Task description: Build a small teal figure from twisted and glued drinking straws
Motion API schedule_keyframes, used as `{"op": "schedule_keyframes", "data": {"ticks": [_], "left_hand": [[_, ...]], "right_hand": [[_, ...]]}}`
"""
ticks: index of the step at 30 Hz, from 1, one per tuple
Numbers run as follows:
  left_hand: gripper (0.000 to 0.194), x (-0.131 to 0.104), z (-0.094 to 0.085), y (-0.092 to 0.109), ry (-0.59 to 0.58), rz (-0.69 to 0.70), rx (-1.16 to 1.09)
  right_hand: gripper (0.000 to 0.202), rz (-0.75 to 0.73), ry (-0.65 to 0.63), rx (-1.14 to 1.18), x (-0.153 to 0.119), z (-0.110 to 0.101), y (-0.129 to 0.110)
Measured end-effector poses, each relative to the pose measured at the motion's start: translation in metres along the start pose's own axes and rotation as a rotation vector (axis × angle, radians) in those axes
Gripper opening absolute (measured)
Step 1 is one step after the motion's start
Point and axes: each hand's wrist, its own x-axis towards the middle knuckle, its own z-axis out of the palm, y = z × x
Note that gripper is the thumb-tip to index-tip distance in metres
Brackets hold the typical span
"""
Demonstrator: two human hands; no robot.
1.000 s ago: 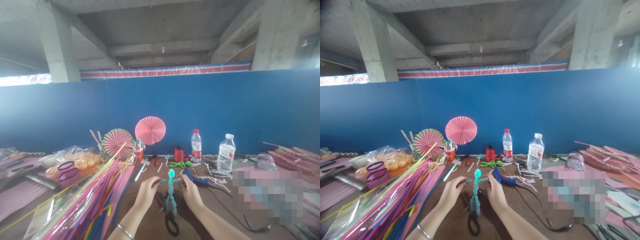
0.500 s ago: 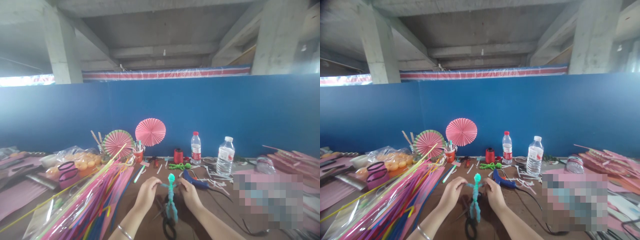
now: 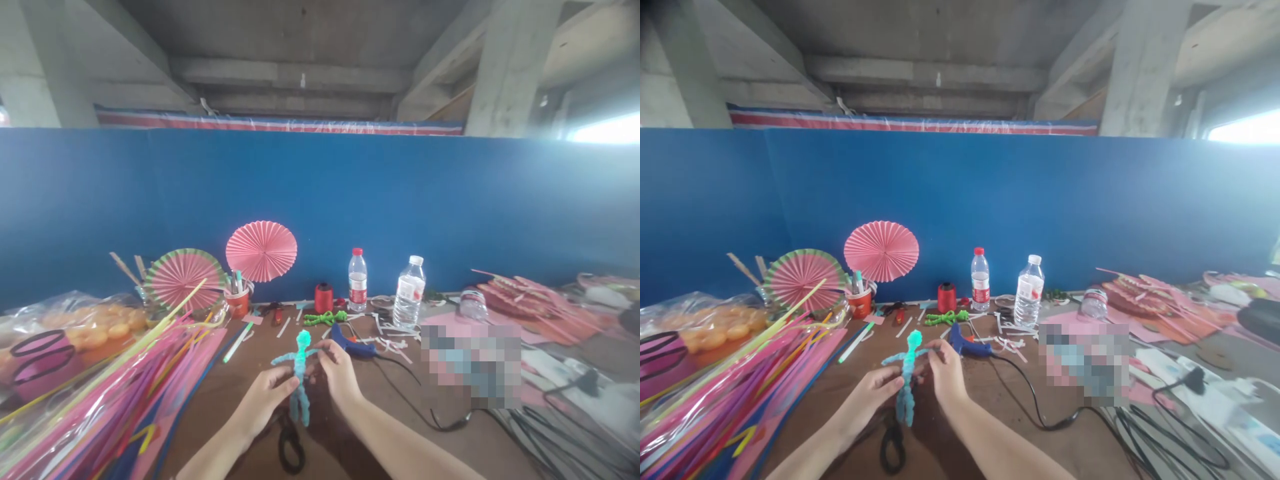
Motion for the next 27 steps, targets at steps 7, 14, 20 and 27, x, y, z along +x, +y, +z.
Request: {"op": "schedule_keyframes", "data": {"ticks": [7, 14, 20, 27], "left_hand": [[0.038, -0.002, 0.007, 0.008, 0.166, -0.031, -0.099], [0.023, 0.000, 0.002, 0.002, 0.170, 0.012, -0.063], [0.019, -0.004, 0.004, 0.004, 0.155, -0.080, -0.304], [0.017, -0.002, 0.003, 0.001, 0.230, -0.098, -0.322]], "right_hand": [[0.037, 0.088, -0.073, 0.133, -0.010, 0.009, -0.003], [0.027, 0.086, -0.154, -0.053, -0.012, 0.011, 0.006], [0.025, -0.024, -0.220, -0.224, -0.018, 0.009, -0.004], [0.033, -0.014, -0.266, -0.401, -0.026, 0.013, -0.004]]}}
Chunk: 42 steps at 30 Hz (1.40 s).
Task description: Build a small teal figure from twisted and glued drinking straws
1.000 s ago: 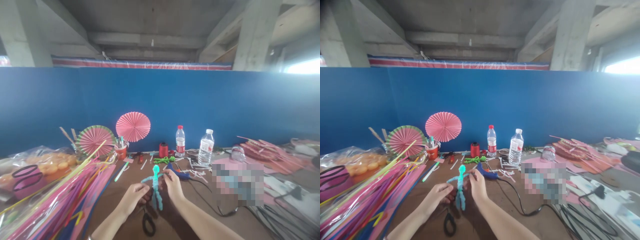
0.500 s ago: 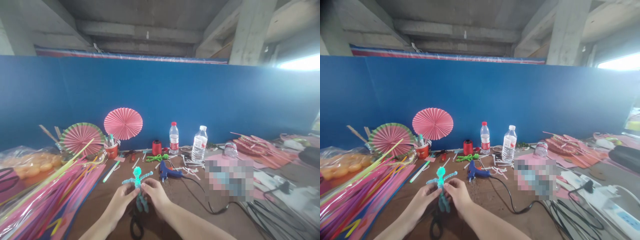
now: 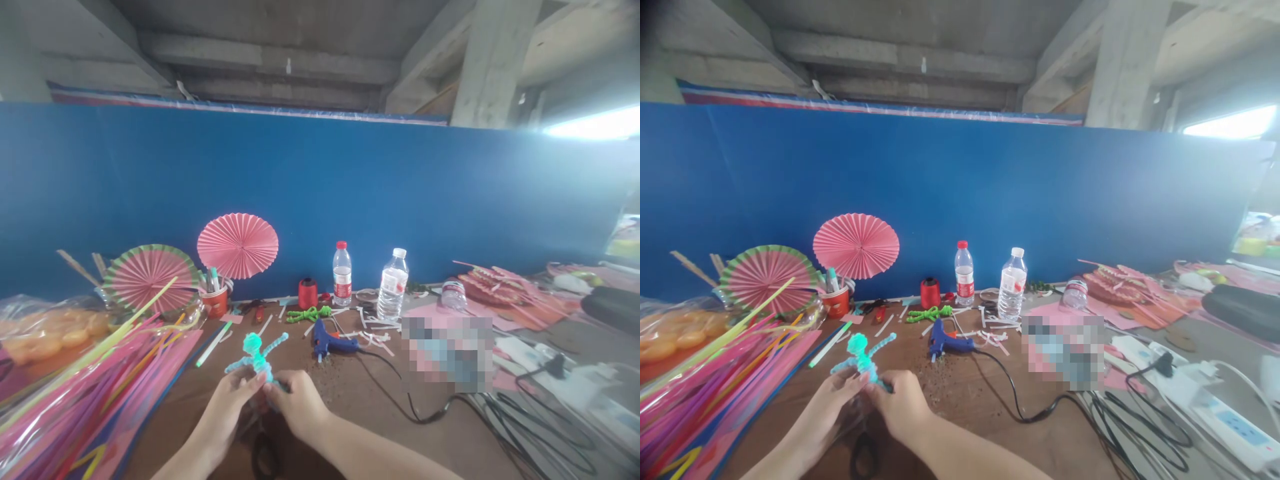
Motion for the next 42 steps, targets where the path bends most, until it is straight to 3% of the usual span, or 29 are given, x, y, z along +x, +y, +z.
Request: {"op": "schedule_keyframes", "data": {"ticks": [4, 9, 14, 19, 23, 27, 30, 35, 38, 42], "left_hand": [[0.024, 0.001, 0.001, -0.002, 0.012, 0.006, 0.019], [0.025, 0.000, 0.008, -0.003, 0.015, 0.016, 0.023], [0.031, -0.001, 0.015, -0.005, 0.021, 0.008, 0.014], [0.032, 0.001, 0.016, -0.006, 0.077, -0.034, 0.040], [0.038, -0.001, 0.018, -0.002, 0.062, -0.099, 0.039], [0.048, -0.002, 0.019, 0.002, 0.153, -0.136, 0.043], [0.045, 0.001, 0.017, 0.003, 0.193, -0.132, 0.018], [0.034, 0.011, 0.006, 0.007, 0.278, -0.135, -0.005], [0.030, 0.013, 0.002, 0.008, 0.259, -0.127, 0.048], [0.032, 0.010, 0.005, 0.009, 0.231, -0.147, 0.022]], "right_hand": [[0.043, 0.096, -0.038, 0.097, 0.001, 0.002, 0.001], [0.051, 0.197, -0.114, 0.379, 0.005, 0.011, 0.002], [0.053, 0.303, -0.164, 0.643, 0.006, 0.015, 0.002], [0.056, 0.411, -0.226, 0.767, 0.011, 0.017, 0.008], [0.056, 0.371, -0.181, 0.673, 0.012, 0.020, 0.010], [0.042, 0.309, -0.152, 0.449, 0.005, 0.019, 0.009], [0.031, 0.263, -0.146, 0.248, 0.001, 0.014, 0.005], [0.014, 0.087, 0.070, -0.165, 0.000, 0.003, -0.008], [0.015, 0.039, 0.146, -0.202, 0.000, 0.001, -0.010], [0.020, 0.082, 0.127, -0.136, 0.000, 0.002, -0.008]]}}
